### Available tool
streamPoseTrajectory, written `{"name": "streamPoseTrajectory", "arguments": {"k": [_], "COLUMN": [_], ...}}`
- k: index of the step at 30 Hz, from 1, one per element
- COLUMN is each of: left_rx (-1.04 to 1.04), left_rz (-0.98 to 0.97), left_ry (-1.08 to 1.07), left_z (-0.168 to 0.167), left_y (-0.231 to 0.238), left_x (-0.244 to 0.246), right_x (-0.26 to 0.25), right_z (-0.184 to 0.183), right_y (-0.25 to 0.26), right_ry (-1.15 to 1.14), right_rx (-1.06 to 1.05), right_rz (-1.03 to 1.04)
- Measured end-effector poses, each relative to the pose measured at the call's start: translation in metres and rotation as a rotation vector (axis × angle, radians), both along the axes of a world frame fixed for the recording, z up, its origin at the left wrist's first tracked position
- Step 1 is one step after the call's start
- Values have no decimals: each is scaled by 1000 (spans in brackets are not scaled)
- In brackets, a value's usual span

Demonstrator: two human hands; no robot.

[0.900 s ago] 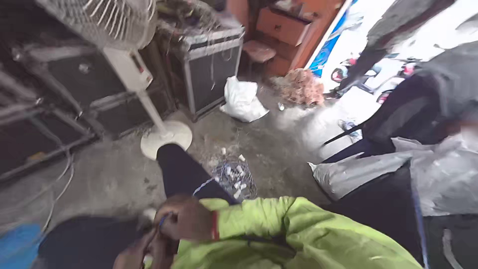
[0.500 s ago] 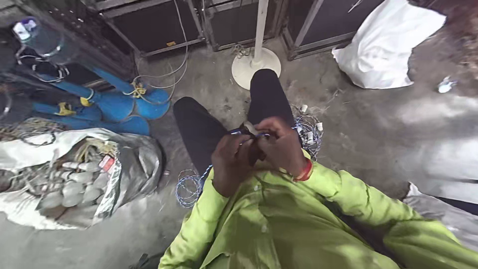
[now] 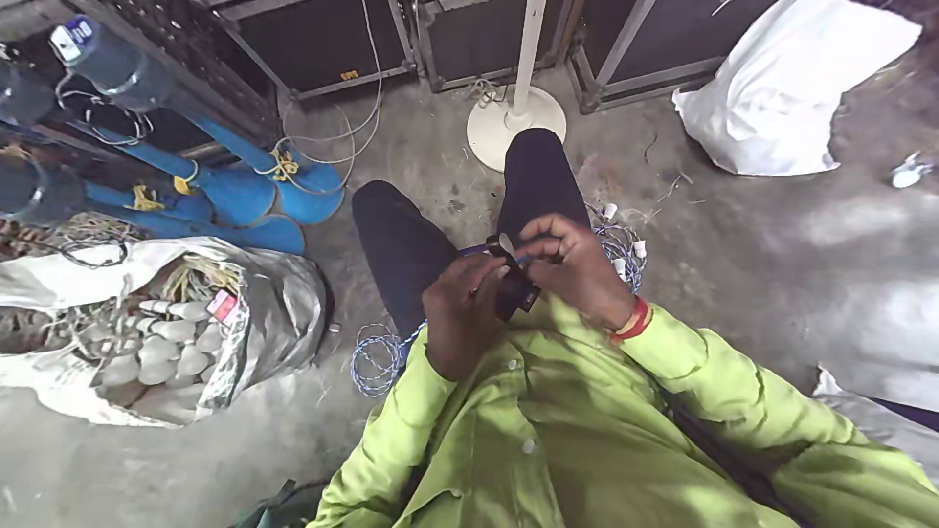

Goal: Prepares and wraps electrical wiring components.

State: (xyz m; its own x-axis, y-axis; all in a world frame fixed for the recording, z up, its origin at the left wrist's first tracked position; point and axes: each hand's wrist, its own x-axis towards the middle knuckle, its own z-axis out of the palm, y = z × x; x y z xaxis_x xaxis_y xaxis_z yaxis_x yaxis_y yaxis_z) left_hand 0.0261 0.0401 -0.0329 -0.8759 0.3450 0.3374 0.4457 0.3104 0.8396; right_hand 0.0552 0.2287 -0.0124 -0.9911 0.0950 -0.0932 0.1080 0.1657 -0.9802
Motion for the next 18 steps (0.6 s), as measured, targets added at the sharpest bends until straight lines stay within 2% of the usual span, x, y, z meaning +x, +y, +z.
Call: {"name": "streamPoseTrajectory", "arguments": {"k": [4, 9, 12, 16, 18], "left_rx": [31, 149, 173, 151, 131], "left_rz": [-55, -124, -168, -117, -117], "left_ry": [-100, -203, -272, -349, -387], "left_z": [1, 5, 9, 5, 4], "left_y": [-6, -8, -10, -12, -14], "left_x": [-6, -14, -17, -16, -17], "right_x": [0, -2, -3, 4, 4], "right_z": [-10, -16, -14, -14, -17], "right_y": [0, 0, 6, 6, 13], "right_ry": [44, 276, 269, 262, 319], "right_rx": [99, -44, -90, 137, 179], "right_rz": [44, 72, 142, 87, 83]}}
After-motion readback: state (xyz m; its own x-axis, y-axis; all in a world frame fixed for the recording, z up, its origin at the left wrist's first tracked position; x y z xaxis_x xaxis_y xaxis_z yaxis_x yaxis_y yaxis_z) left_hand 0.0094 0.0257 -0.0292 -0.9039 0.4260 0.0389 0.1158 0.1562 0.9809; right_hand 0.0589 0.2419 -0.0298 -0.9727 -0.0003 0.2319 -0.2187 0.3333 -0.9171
